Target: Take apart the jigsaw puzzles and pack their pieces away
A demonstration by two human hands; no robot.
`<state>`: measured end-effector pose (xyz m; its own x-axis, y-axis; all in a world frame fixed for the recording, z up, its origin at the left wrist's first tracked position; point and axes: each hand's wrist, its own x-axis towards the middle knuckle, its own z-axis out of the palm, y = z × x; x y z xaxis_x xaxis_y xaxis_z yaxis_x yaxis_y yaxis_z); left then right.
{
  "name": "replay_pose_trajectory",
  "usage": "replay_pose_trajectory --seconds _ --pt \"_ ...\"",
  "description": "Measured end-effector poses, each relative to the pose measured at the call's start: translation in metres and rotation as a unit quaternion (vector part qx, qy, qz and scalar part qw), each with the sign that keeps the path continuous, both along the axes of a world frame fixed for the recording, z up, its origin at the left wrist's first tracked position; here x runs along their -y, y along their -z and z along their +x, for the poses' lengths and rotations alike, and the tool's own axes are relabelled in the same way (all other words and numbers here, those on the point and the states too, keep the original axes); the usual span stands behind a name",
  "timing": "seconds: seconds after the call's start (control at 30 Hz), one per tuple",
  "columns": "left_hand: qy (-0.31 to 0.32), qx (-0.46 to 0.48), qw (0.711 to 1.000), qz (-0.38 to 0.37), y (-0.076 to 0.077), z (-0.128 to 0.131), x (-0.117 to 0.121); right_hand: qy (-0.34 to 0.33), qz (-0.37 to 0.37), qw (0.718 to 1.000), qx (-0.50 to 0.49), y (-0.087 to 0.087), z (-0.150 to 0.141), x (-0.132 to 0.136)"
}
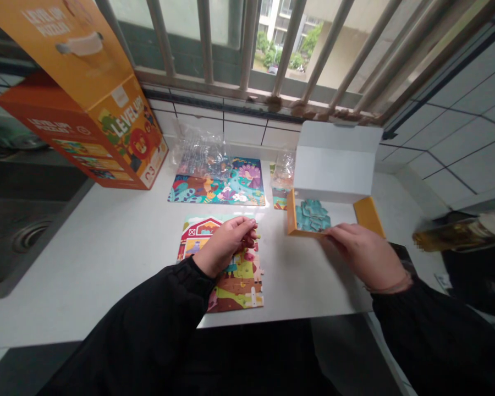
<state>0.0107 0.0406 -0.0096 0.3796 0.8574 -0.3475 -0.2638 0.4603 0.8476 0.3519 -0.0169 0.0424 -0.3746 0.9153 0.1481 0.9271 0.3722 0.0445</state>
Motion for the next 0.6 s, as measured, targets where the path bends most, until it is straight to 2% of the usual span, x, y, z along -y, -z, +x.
replay_pose_trajectory --seconds 0.13,0.23,0.33,0.43,0.53,0.6 --pt "-0.004 -0.046 0.999 0.025 0.002 0.000 -0.001 -0.007 -0.062 0.998 -0.006 0.028 -0.020 0.011" --pt "-0.014 -0.145 0.982 0.120 0.001 -0.003 -0.003 0.027 -0.064 0.997 -0.023 0.041 -0.018 0.008" --pt "-0.048 -0.252 0.935 0.246 -0.003 -0.010 -0.005 0.080 0.003 0.996 -0.041 0.044 -0.018 0.008" --pt "-0.110 -0.299 0.887 0.333 -0.004 -0.017 -0.009 0.124 0.105 0.982 -0.092 0.038 -0.035 0.016" --pt "-0.109 -0.358 0.844 0.384 0.001 -0.022 -0.013 0.070 0.132 0.968 -0.202 0.032 -0.076 0.028" --pt "-0.065 -0.434 0.802 0.404 0.005 -0.023 -0.014 0.017 0.085 0.955 -0.284 0.032 -0.111 0.031"
